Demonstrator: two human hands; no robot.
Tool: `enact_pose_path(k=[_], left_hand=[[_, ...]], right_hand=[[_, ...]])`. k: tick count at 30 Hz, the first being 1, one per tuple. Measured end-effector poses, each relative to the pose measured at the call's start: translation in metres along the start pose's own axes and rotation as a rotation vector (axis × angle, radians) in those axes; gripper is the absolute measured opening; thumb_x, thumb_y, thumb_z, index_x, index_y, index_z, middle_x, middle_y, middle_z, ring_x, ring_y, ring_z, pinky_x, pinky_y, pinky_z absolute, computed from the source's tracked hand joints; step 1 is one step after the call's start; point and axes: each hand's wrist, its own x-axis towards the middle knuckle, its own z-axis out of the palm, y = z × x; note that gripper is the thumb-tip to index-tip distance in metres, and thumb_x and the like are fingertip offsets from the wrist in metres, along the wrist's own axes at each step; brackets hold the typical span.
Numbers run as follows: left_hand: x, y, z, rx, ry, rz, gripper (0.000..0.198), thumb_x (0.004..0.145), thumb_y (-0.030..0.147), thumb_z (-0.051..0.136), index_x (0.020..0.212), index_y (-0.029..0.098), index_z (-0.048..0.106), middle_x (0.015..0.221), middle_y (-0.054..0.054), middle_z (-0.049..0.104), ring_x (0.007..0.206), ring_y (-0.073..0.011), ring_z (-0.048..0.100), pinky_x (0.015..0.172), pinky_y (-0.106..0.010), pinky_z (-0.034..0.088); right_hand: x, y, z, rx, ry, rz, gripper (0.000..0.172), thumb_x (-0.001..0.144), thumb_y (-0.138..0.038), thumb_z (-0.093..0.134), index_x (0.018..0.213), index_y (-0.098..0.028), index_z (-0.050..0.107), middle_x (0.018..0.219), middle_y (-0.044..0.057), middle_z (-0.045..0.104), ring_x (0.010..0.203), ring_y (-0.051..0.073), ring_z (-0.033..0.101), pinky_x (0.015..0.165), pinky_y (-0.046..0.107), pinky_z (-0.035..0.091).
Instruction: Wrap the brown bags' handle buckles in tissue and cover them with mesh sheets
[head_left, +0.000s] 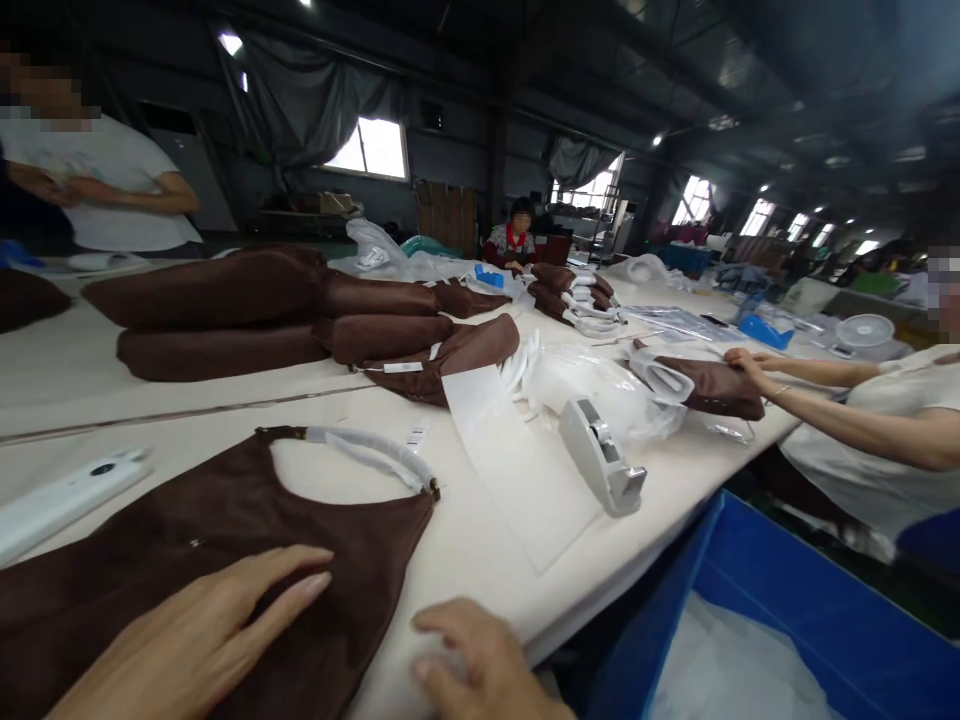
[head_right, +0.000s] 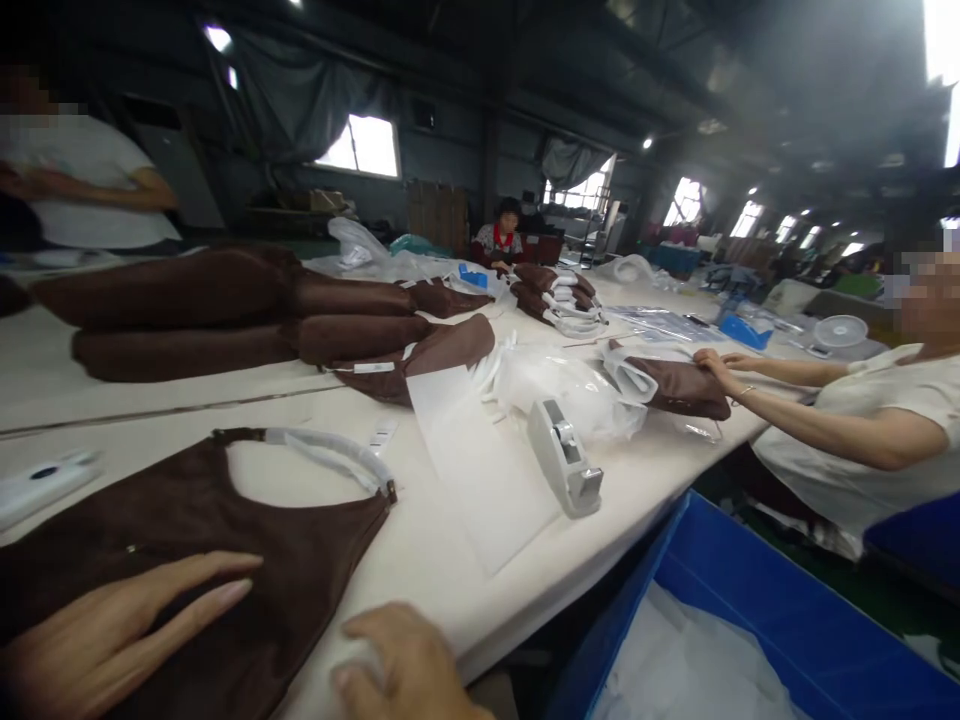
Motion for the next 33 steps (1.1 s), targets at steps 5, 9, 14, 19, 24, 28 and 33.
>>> enact_pose_path(k=[5,9,14,19,24,28,33], left_hand=[[0.055,0.078,-0.006,0.034,-0.191,0.09,0.055,0.082,0.065,0.042,0.113,0.031,0.071,0.122,-0.003,0.07,0.116,-0.0327,0.063,0.107,-0.048,0.045],[0.091,0.091,0.034,0.054,-0.174,0.176,0.059,0.085,0.056,0.037,0.119,0.02,0.068,0.124,-0.011,0.068,0.119,-0.0337,0.061,0.107,-0.048,0.045],[0.105,0.065,0.096,-0.003,-0.017,0.165,0.051,0.086,0.05,0.038,0.118,0.018,0.063,0.12,-0.013,0.069,0.112,-0.0319,0.064,0.1,-0.048,0.049],[0.105,0.059,0.111,-0.058,0.053,0.078,0.05,0.084,0.053,0.04,0.114,0.018,0.06,0.113,-0.012,0.069,0.108,-0.0323,0.064,0.093,-0.044,0.052],[0.109,0.068,0.098,-0.115,-0.044,-0.083,0.051,0.084,0.064,0.039,0.104,0.021,0.058,0.104,-0.014,0.068,0.106,-0.0321,0.064,0.091,-0.044,0.051],[0.111,0.074,0.09,-0.078,-0.155,-0.159,0.05,0.084,0.067,0.036,0.094,0.023,0.058,0.099,-0.013,0.068,0.107,-0.0344,0.061,0.09,-0.047,0.049],[0.115,0.073,0.09,-0.033,-0.217,-0.09,0.036,0.089,0.051,0.037,0.087,0.025,0.062,0.098,-0.007,0.07,0.105,-0.0319,0.061,0.089,-0.043,0.046]], right_hand=[[0.054,0.026,-0.087,-0.59,0.219,0.074,0.048,0.09,-0.022,0.056,0.138,-0.016,0.057,0.15,0.018,0.047,0.144,0.035,0.034,0.116,0.06,0.03],[0.087,0.039,-0.085,-0.755,0.098,0.239,0.06,0.093,-0.037,0.058,0.146,-0.011,0.047,0.156,0.023,0.034,0.147,0.042,0.023,0.114,0.071,0.016],[0.104,0.036,-0.082,-0.627,0.034,0.071,0.045,0.093,-0.04,0.058,0.132,-0.018,0.061,0.145,0.016,0.053,0.139,0.039,0.042,0.112,0.066,0.028],[0.133,0.017,-0.158,-0.748,0.326,-0.041,0.028,0.095,-0.026,0.052,0.118,-0.018,0.067,0.121,0.012,0.069,0.115,0.025,0.062,0.103,0.039,0.046],[0.183,0.007,-0.232,-0.921,0.447,0.162,0.032,0.096,-0.02,0.046,0.124,-0.016,0.062,0.122,0.014,0.065,0.118,0.027,0.056,0.099,0.038,0.043],[0.212,0.016,-0.252,-0.982,0.436,0.323,0.03,0.092,-0.019,0.052,0.121,-0.017,0.062,0.117,0.015,0.064,0.112,0.029,0.056,0.089,0.038,0.043],[0.227,0.028,-0.255,-1.025,0.41,0.359,0.018,0.087,-0.019,0.059,0.104,-0.018,0.065,0.11,0.013,0.064,0.104,0.027,0.055,0.082,0.035,0.04]])
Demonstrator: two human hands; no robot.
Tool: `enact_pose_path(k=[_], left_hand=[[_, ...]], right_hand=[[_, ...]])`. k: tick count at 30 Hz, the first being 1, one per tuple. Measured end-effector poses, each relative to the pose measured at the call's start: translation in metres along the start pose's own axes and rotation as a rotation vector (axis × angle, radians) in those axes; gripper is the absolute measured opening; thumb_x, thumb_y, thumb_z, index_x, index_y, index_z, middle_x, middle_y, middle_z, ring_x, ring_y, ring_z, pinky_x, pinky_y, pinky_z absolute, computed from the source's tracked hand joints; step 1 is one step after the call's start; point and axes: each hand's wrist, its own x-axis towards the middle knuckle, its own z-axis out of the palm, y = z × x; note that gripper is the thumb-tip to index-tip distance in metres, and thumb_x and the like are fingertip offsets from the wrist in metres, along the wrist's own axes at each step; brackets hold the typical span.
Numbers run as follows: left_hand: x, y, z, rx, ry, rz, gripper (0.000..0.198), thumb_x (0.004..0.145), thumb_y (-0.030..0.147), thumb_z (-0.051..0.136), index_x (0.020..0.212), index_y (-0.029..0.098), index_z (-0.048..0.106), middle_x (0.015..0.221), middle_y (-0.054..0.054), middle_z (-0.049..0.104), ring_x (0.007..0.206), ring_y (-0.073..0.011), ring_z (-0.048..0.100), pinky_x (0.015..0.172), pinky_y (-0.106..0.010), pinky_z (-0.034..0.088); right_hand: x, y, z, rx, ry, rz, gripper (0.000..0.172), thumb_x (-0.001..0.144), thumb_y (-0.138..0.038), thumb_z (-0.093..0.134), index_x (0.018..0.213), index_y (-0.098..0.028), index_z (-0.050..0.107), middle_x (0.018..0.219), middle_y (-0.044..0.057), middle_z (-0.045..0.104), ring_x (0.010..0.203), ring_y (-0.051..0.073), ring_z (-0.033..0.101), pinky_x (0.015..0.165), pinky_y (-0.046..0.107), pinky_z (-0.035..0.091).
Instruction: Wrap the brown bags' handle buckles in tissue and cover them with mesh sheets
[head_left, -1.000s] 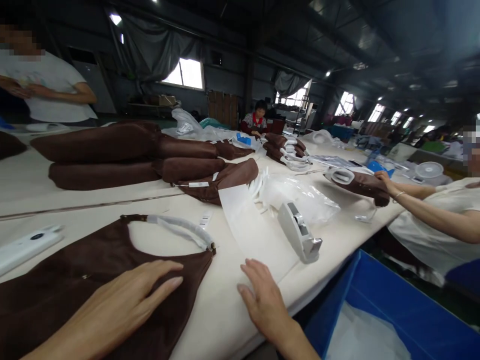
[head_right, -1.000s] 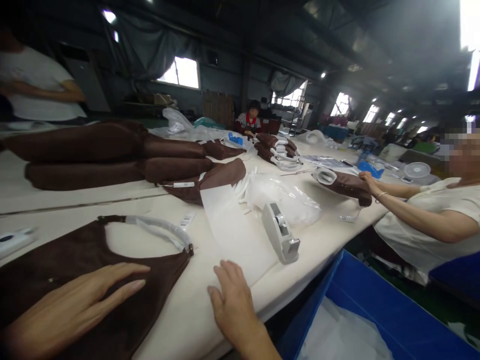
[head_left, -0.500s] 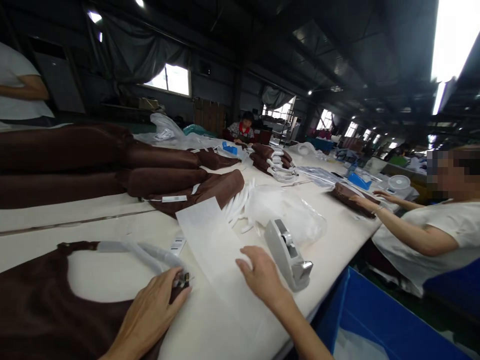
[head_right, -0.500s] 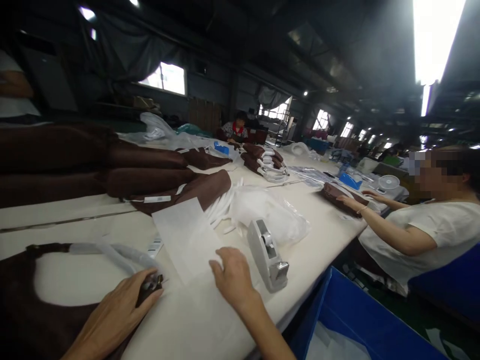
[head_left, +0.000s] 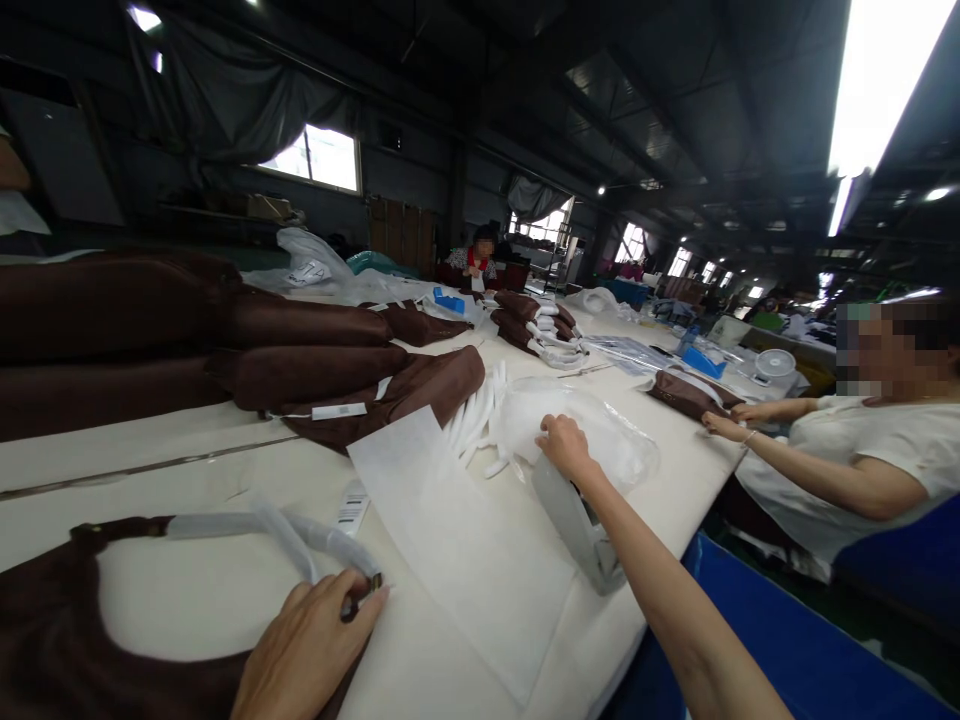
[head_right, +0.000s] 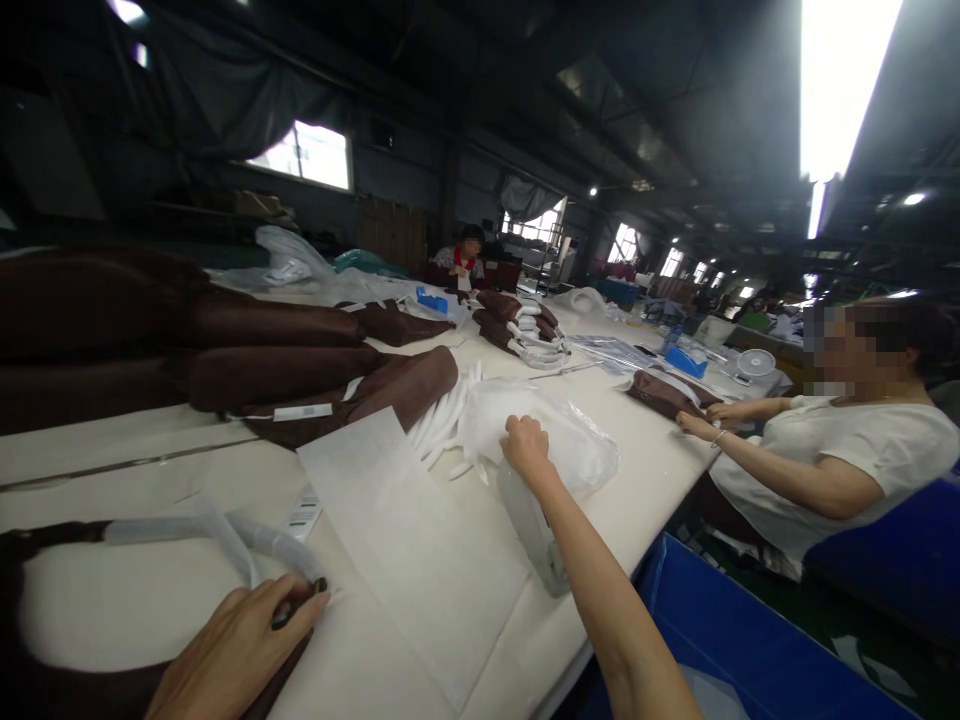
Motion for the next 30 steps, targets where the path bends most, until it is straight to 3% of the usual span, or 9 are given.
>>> enact_pose_path(k=[5,11,14,17,21,26,28,30], left_hand=[[0.001,-0.003,0.006,0.037,0.061,0.075,0.027,0.092,0.035,0.041,0.086,0.025,0.065,0.098,-0.005,0.069,0.101,-0.0275,0.06,0.086,-0.038,0.043],[-0.011,0.006,-0.002,0.004,0.092,0.057,0.02,0.091,0.033,0.049,0.076,0.022,0.058,0.091,-0.004,0.069,0.099,-0.0262,0.061,0.084,-0.036,0.042],[-0.013,0.008,-0.005,-0.004,0.087,0.051,0.016,0.089,0.03,0.049,0.076,0.022,0.056,0.085,-0.004,0.068,0.092,-0.0251,0.063,0.083,-0.036,0.042],[-0.013,0.006,-0.006,-0.026,0.086,0.046,0.01,0.088,0.028,0.048,0.084,0.022,0.055,0.087,-0.005,0.069,0.088,-0.0249,0.066,0.081,-0.035,0.043],[-0.01,-0.001,0.001,-0.139,0.109,0.026,0.016,0.088,0.037,0.049,0.095,0.023,0.055,0.093,-0.003,0.07,0.089,-0.0252,0.067,0.081,-0.036,0.046],[-0.018,0.004,0.0,-0.351,0.28,0.119,0.031,0.082,0.045,0.054,0.102,0.023,0.06,0.109,-0.007,0.069,0.108,-0.0292,0.061,0.097,-0.043,0.045],[-0.027,0.016,-0.007,-0.594,0.224,0.161,0.041,0.081,0.049,0.057,0.112,0.022,0.061,0.116,-0.009,0.068,0.113,-0.029,0.06,0.101,-0.043,0.044],[-0.036,0.03,-0.013,-0.894,0.049,0.176,0.053,0.081,0.053,0.06,0.122,0.02,0.058,0.121,-0.01,0.067,0.115,-0.0279,0.061,0.1,-0.04,0.047]], right_hand=[[0.001,0.007,-0.003,0.072,0.082,-0.113,0.01,0.087,-0.021,0.058,0.093,-0.019,0.066,0.101,0.009,0.063,0.099,0.023,0.055,0.083,0.03,0.039],[-0.01,0.017,-0.019,0.338,0.248,-0.137,0.019,0.089,-0.032,0.046,0.096,-0.019,0.058,0.09,0.009,0.063,0.086,0.024,0.055,0.08,0.034,0.04],[-0.016,0.018,-0.029,0.492,0.297,-0.12,0.027,0.085,-0.047,0.049,0.09,-0.021,0.057,0.074,0.004,0.058,0.073,0.023,0.051,0.073,0.035,0.038],[-0.032,0.012,-0.037,0.633,0.312,-0.12,0.038,0.079,-0.058,0.053,0.086,-0.021,0.057,0.071,0.001,0.054,0.07,0.02,0.048,0.069,0.032,0.038],[-0.064,-0.004,-0.033,0.795,0.201,-0.143,0.044,0.081,-0.063,0.053,0.087,-0.02,0.058,0.068,-0.002,0.053,0.063,0.015,0.045,0.057,0.027,0.038],[-0.105,-0.03,-0.021,1.088,-0.056,-0.119,0.048,0.081,-0.062,0.058,0.105,-0.021,0.054,0.061,-0.006,0.052,0.049,0.011,0.042,0.045,0.023,0.033],[-0.12,-0.041,-0.017,1.259,-0.198,-0.077,0.051,0.076,-0.06,0.066,0.108,-0.023,0.05,0.061,-0.006,0.054,0.047,0.011,0.043,0.044,0.022,0.033],[-0.132,-0.052,-0.011,1.334,-0.306,-0.062,0.051,0.075,-0.058,0.07,0.106,-0.024,0.047,0.062,-0.006,0.057,0.047,0.012,0.044,0.044,0.022,0.034]])
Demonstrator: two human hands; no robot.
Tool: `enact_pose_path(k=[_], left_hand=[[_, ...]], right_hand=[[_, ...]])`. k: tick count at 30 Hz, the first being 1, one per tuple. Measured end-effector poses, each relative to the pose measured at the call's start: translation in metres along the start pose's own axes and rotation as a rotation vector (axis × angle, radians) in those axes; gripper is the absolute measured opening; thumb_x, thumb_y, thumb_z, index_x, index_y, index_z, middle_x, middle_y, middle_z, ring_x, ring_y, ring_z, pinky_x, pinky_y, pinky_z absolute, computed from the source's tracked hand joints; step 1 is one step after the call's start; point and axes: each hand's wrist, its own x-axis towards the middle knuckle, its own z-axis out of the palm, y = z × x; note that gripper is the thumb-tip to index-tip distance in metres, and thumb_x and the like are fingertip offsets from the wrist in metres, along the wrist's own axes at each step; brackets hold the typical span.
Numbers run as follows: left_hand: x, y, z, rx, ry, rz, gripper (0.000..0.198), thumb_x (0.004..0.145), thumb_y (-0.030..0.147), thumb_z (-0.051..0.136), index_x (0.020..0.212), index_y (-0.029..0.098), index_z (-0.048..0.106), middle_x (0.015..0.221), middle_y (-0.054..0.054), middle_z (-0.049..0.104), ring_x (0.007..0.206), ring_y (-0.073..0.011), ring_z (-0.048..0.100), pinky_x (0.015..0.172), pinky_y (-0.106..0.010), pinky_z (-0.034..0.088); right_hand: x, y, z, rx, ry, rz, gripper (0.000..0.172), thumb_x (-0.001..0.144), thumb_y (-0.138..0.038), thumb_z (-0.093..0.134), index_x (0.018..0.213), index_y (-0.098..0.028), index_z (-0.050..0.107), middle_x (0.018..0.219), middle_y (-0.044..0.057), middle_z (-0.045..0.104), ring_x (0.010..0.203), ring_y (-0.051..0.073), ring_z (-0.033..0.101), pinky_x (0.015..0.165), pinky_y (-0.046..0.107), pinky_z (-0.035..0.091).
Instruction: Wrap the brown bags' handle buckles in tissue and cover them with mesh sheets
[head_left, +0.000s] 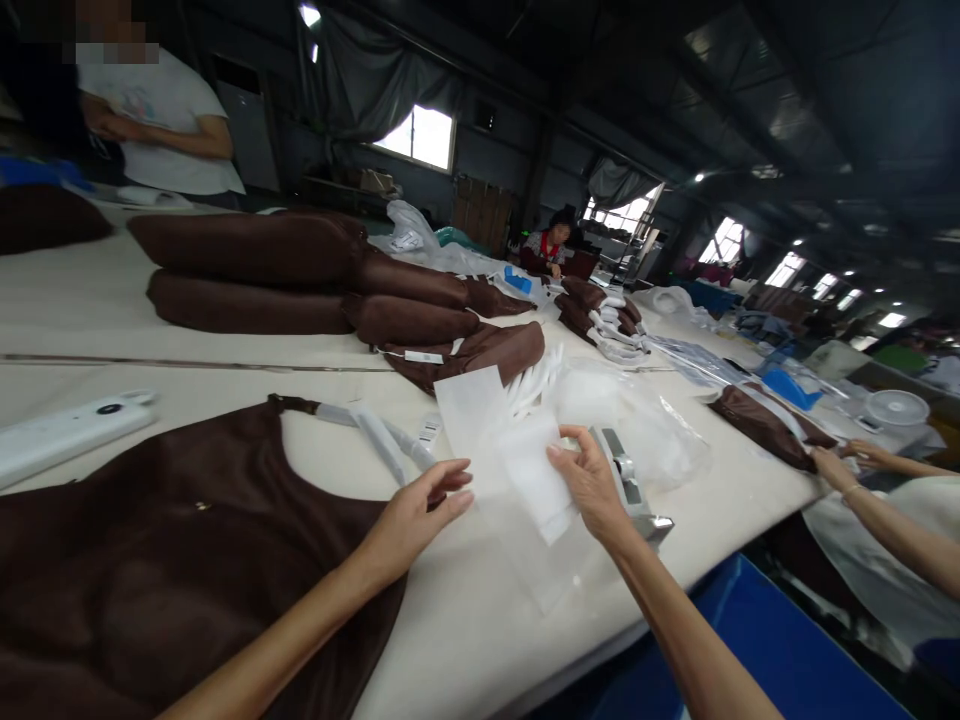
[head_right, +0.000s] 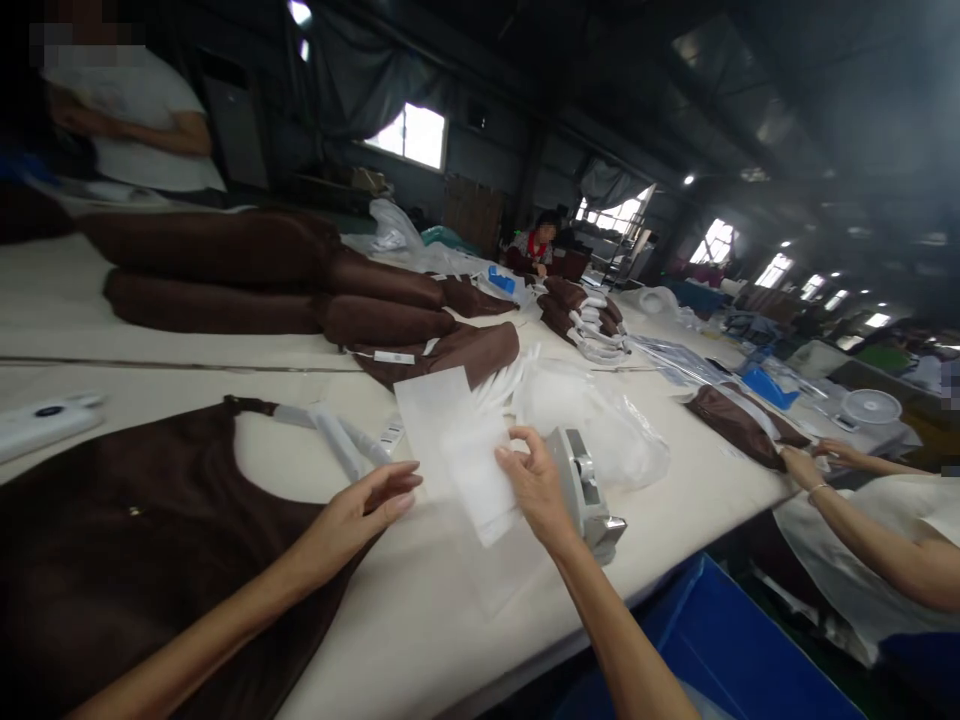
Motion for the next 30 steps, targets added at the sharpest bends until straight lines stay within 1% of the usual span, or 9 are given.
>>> enact_pose_path(k=[3,6,9,12,14,16,18,24,30], left_hand=[[-0.007,0.018,0.011,-0.314,-0.173,-0.104,0.047,0.082,0.056,0.064,0.111,0.019,0.063,0.113,-0.009,0.07,0.104,-0.0245,0.067,0.093,-0.034,0.051],[-0.01,0.022,0.017,-0.454,-0.125,-0.198,0.041,0.078,0.056,0.07,0.083,0.017,0.062,0.087,-0.005,0.07,0.082,-0.019,0.069,0.08,-0.029,0.054],[-0.011,0.015,0.015,-0.576,-0.048,-0.277,0.042,0.07,0.053,0.078,0.079,0.016,0.058,0.079,-0.004,0.068,0.073,-0.017,0.067,0.071,-0.027,0.056],[-0.011,0.004,0.011,-0.596,0.044,-0.307,0.042,0.068,0.051,0.078,0.079,0.017,0.056,0.076,-0.002,0.065,0.066,-0.014,0.065,0.062,-0.024,0.056],[-0.012,0.0,0.01,-0.565,0.119,-0.315,0.04,0.068,0.05,0.077,0.076,0.017,0.054,0.07,0.001,0.061,0.06,-0.0112,0.062,0.056,-0.02,0.053],[-0.012,-0.001,0.011,-0.53,0.154,-0.322,0.039,0.067,0.049,0.076,0.073,0.017,0.053,0.067,0.001,0.06,0.058,-0.0109,0.061,0.054,-0.02,0.053],[-0.012,0.001,0.014,-0.5,0.143,-0.327,0.039,0.065,0.048,0.077,0.073,0.017,0.055,0.068,-0.001,0.063,0.059,-0.0127,0.063,0.054,-0.021,0.054],[-0.008,-0.007,0.015,-0.404,0.102,-0.345,0.046,0.064,0.054,0.079,0.085,0.018,0.059,0.079,-0.003,0.07,0.068,-0.0167,0.069,0.059,-0.024,0.059],[0.009,-0.036,0.008,-0.288,0.006,-0.37,0.058,0.058,0.064,0.082,0.087,0.019,0.061,0.084,-0.007,0.074,0.078,-0.0245,0.074,0.065,-0.029,0.062]], right_hand=[[-0.008,0.011,0.016,0.002,-0.106,0.046,0.048,0.077,-0.062,0.066,0.098,-0.025,0.045,0.063,-0.006,0.057,0.047,0.012,0.045,0.044,0.022,0.033],[-0.008,0.022,0.024,-0.039,-0.161,0.036,0.046,0.08,-0.065,0.061,0.09,-0.024,0.045,0.062,-0.007,0.05,0.05,0.011,0.041,0.047,0.022,0.032],[-0.002,0.027,0.022,-0.122,-0.135,-0.04,0.042,0.083,-0.063,0.057,0.085,-0.023,0.047,0.068,-0.005,0.05,0.058,0.012,0.044,0.053,0.023,0.038],[0.013,0.024,0.007,-0.363,0.034,-0.104,0.038,0.085,-0.061,0.049,0.084,-0.023,0.051,0.072,0.001,0.055,0.067,0.019,0.052,0.062,0.031,0.046],[0.024,0.019,-0.007,-0.499,0.216,-0.175,0.039,0.084,-0.058,0.048,0.095,-0.02,0.055,0.093,0.01,0.062,0.091,0.027,0.057,0.078,0.041,0.049],[0.03,0.015,-0.019,-0.576,0.396,-0.266,0.05,0.082,-0.054,0.051,0.114,-0.015,0.054,0.123,0.021,0.057,0.117,0.034,0.05,0.095,0.049,0.042],[0.026,0.014,-0.023,-0.59,0.452,-0.293,0.057,0.082,-0.055,0.051,0.123,-0.014,0.053,0.132,0.022,0.054,0.122,0.034,0.05,0.1,0.05,0.041],[-0.022,0.041,0.016,-0.18,-0.114,0.043,0.043,0.081,-0.053,0.062,0.107,-0.018,0.064,0.098,0.007,0.068,0.089,0.022,0.064,0.075,0.033,0.052],[-0.022,0.057,0.03,-0.049,-0.133,0.064,0.02,0.078,-0.037,0.065,0.075,-0.019,0.058,0.065,-0.003,0.056,0.061,0.013,0.055,0.056,0.023,0.048]])
